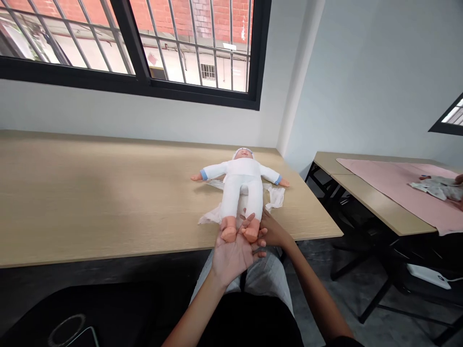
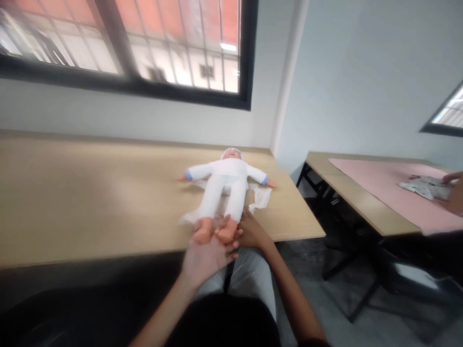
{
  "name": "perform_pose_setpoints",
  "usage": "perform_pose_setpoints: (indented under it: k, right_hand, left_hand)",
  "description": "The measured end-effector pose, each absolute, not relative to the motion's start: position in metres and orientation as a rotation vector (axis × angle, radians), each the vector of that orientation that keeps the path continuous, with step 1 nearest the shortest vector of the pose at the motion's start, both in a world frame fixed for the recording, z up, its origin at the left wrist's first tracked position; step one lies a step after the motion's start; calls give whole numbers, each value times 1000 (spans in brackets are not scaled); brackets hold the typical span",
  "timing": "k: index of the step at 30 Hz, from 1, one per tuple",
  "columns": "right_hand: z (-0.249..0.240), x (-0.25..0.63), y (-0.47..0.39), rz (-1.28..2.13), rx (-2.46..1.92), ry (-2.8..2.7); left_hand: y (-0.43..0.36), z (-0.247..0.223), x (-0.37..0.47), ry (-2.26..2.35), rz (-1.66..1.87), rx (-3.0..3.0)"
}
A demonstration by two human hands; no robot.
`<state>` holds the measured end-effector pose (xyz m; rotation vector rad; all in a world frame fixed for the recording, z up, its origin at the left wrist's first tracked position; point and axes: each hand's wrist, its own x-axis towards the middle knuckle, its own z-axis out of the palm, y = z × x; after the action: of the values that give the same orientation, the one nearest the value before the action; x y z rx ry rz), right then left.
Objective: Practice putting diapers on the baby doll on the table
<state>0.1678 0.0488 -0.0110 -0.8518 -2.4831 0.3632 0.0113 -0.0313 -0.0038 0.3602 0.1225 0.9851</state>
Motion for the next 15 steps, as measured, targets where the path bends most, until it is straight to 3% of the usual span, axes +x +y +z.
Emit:
perform_pose_setpoints:
  k: [11, 15]
  right_hand:
    - [-9, 185, 37, 940, -753, -2069]
    - [-13, 192, 36, 875, -794, -1900]
  left_hand:
    - [-60, -29, -6, 124, 960, 498]
    - [-69, -23, -10, 418, 1028, 693]
